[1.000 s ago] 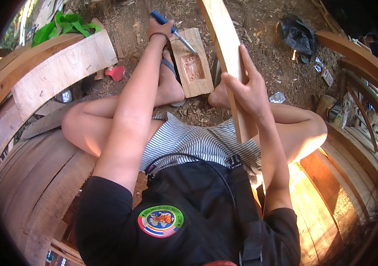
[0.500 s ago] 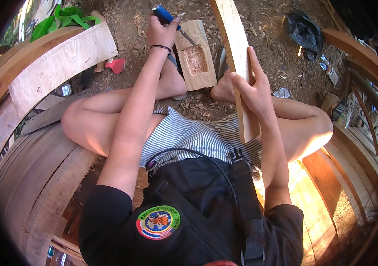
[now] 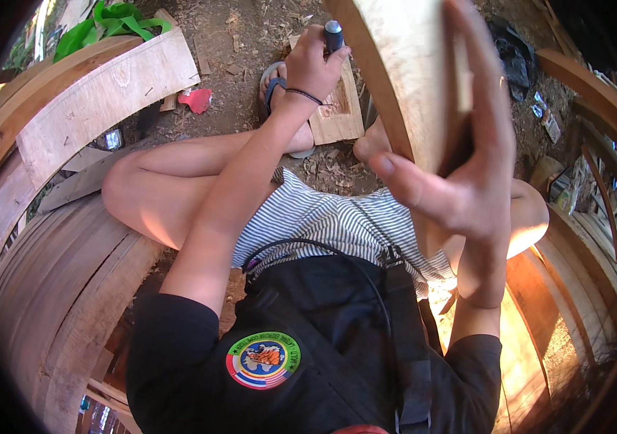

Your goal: The person chisels a rectangular groove into a block of wood while holding it between their feet.

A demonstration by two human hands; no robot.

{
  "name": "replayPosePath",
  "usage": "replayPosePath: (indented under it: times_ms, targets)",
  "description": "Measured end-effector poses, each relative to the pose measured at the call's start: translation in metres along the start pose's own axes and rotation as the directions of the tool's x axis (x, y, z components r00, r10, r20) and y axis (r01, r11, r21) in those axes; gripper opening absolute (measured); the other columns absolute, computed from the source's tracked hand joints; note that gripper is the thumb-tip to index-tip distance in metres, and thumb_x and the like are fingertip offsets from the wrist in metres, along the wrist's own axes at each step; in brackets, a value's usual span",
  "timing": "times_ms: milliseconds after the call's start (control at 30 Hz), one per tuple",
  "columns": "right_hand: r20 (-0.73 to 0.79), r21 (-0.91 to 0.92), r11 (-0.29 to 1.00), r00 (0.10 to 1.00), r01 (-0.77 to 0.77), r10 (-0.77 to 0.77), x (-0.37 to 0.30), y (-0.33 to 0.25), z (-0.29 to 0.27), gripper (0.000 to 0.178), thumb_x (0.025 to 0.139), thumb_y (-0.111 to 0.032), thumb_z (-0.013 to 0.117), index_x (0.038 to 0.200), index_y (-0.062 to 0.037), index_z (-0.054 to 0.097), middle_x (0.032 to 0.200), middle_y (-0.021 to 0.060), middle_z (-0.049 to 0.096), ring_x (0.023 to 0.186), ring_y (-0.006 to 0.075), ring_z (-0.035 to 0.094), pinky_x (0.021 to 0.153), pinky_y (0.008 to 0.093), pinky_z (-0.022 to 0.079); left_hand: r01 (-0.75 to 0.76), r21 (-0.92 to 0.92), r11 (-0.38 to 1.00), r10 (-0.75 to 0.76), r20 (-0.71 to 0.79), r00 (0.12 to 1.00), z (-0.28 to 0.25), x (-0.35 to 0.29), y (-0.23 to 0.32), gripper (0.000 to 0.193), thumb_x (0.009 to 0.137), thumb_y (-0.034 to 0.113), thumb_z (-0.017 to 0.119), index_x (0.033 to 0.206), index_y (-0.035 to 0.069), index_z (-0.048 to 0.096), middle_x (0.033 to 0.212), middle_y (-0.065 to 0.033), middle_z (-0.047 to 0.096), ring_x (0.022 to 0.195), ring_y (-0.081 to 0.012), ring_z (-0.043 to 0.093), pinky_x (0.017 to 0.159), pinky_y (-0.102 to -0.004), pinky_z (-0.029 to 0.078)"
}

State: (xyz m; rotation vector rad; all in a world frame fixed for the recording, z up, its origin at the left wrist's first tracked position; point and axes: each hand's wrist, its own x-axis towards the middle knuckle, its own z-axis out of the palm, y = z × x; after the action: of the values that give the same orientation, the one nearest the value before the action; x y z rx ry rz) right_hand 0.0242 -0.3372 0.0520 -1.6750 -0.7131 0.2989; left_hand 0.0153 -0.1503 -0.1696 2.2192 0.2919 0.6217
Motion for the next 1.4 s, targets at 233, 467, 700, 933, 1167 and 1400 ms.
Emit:
replayPosePath:
  times_ms: [233, 467, 700, 933, 1167, 1400]
  targets:
    - [0.110, -0.540, 0.789, 0.905, -0.293, 0.411, -0.024, 0.066, -0.011, 0.101, 0.061, -0.019, 0.076, 0.152, -0.0065, 0.034, 0.113, 0.0290, 0.065, 0.105, 0.0391, 0.067, 0.088, 0.0413, 0.054, 0.069, -0.004, 0.998, -0.068, 0.054, 0.996, 0.006, 0.005, -0.002, 0.040, 0.080, 0.025, 0.075, 0.109, 0.008, 0.052, 0.098, -0.0177, 0.064, 0.087, -0.0408, 0.066, 0.075, -0.0482, 0.054]
    - [0.155, -0.509, 0.734, 0.791, -0.449, 0.591, -0.005, 0.051, -0.003, 0.095, 0.059, -0.018, 0.076, 0.145, 0.0047, 0.042, 0.124, 0.0272, 0.062, 0.111, 0.0292, 0.065, 0.094, 0.0356, 0.050, 0.048, 0.087, 0.995, -0.061, 0.153, 0.986, 0.002, 0.005, -0.010, 0.052, 0.080, 0.024, 0.074, 0.125, 0.008, 0.053, 0.116, -0.0196, 0.065, 0.104, -0.0387, 0.065, 0.082, -0.0464, 0.055]
    - [0.026, -0.443, 0.881, 0.980, -0.167, 0.199, -0.007, 0.046, 0.007, 0.101, 0.062, -0.026, 0.073, 0.152, -0.0074, 0.032, 0.106, 0.0293, 0.066, 0.092, 0.0362, 0.070, 0.080, 0.0440, 0.056, 0.017, 0.114, 0.993, -0.031, 0.122, 0.992, 0.000, 0.019, 0.002, 0.046, 0.082, 0.029, 0.072, 0.121, 0.009, 0.056, 0.099, -0.0190, 0.067, 0.090, -0.0407, 0.066, 0.072, -0.0480, 0.054]
    - [-0.125, -0.261, 0.882, 0.920, -0.391, 0.371, -0.003, 0.017, -0.007, 0.086, 0.075, -0.024, 0.071, 0.150, -0.0005, 0.035, 0.132, 0.0208, 0.060, 0.106, 0.0284, 0.065, 0.087, 0.0362, 0.054, 0.027, -0.092, 0.995, -0.031, -0.045, 0.999, 0.000, 0.030, 0.016, 0.039, 0.080, 0.018, 0.076, 0.108, 0.007, 0.050, 0.090, -0.0165, 0.066, 0.083, -0.0377, 0.067, 0.073, -0.0442, 0.054]
    - [-0.312, 0.300, 0.818, 0.760, -0.490, 0.570, -0.031, 0.067, -0.014, 0.084, 0.083, -0.021, 0.067, 0.153, 0.0025, 0.026, 0.132, 0.0212, 0.056, 0.113, 0.0213, 0.060, 0.092, 0.0315, 0.050, 0.195, -0.536, 0.822, -0.172, 0.093, 0.981, 0.020, 0.056, 0.019, 0.032, 0.091, 0.028, 0.073, 0.089, 0.009, 0.047, 0.065, -0.0033, 0.063, 0.059, -0.0136, 0.067, 0.056, -0.0259, 0.053]
    - [-0.279, 0.321, 0.796, 0.752, -0.513, 0.597, -0.041, 0.080, -0.012, 0.084, 0.083, -0.020, 0.067, 0.153, 0.0030, 0.026, 0.132, 0.0218, 0.055, 0.113, 0.0223, 0.059, 0.094, 0.0319, 0.049, 0.479, -0.548, 0.686, -0.497, 0.128, 0.858, 0.023, 0.129, -0.069, 0.031, 0.087, 0.022, 0.076, 0.093, 0.001, 0.053, 0.068, -0.0080, 0.064, 0.060, -0.0207, 0.068, 0.056, -0.0318, 0.057]
